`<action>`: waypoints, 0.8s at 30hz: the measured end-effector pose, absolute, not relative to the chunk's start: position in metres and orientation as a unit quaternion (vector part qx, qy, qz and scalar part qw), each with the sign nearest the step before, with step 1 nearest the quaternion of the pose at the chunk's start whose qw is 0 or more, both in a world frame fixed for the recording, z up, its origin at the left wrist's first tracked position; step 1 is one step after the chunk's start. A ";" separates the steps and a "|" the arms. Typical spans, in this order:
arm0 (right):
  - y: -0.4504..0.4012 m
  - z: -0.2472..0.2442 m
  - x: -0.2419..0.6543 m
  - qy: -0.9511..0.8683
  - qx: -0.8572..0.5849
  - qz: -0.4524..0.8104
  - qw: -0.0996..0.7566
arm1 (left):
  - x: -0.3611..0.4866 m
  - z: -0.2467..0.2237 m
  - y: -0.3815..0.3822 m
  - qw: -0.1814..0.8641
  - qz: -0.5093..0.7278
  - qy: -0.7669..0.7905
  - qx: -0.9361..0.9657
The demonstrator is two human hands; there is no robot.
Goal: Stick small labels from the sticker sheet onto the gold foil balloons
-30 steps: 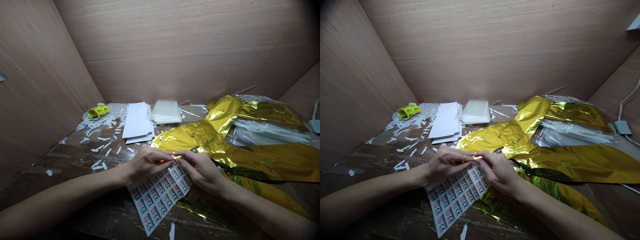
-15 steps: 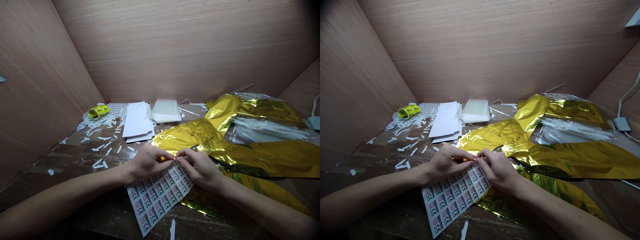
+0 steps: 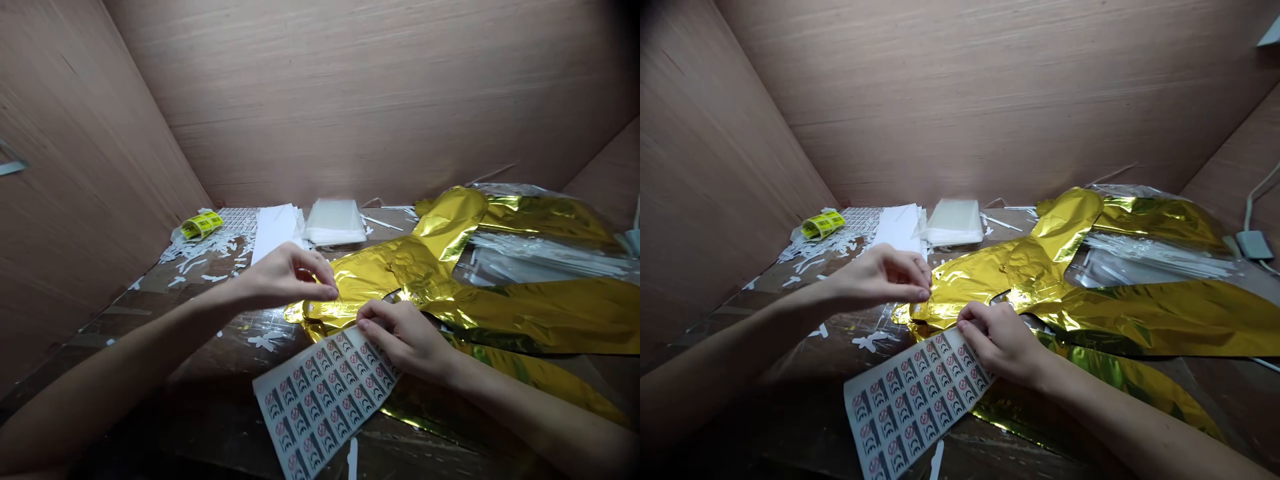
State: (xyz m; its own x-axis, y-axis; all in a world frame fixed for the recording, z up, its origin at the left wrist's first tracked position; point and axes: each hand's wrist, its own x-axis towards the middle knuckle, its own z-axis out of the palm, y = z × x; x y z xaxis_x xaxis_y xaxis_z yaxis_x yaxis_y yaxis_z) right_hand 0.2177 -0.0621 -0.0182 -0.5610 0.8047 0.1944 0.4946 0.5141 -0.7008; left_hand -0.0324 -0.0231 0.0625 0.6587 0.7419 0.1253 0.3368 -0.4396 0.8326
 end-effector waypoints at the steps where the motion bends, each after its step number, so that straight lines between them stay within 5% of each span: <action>1: -0.064 -0.020 0.218 -0.844 -0.372 0.289 0.255 | -0.037 0.062 -0.011 0.430 0.194 0.344 0.812; 8: -0.070 -0.026 0.218 -0.892 -0.305 0.220 0.251 | -0.042 0.018 0.026 0.481 0.064 0.345 0.804; 24: -0.067 -0.023 0.219 -0.903 -0.287 0.215 0.237 | -0.038 0.006 0.030 0.517 0.062 0.368 0.770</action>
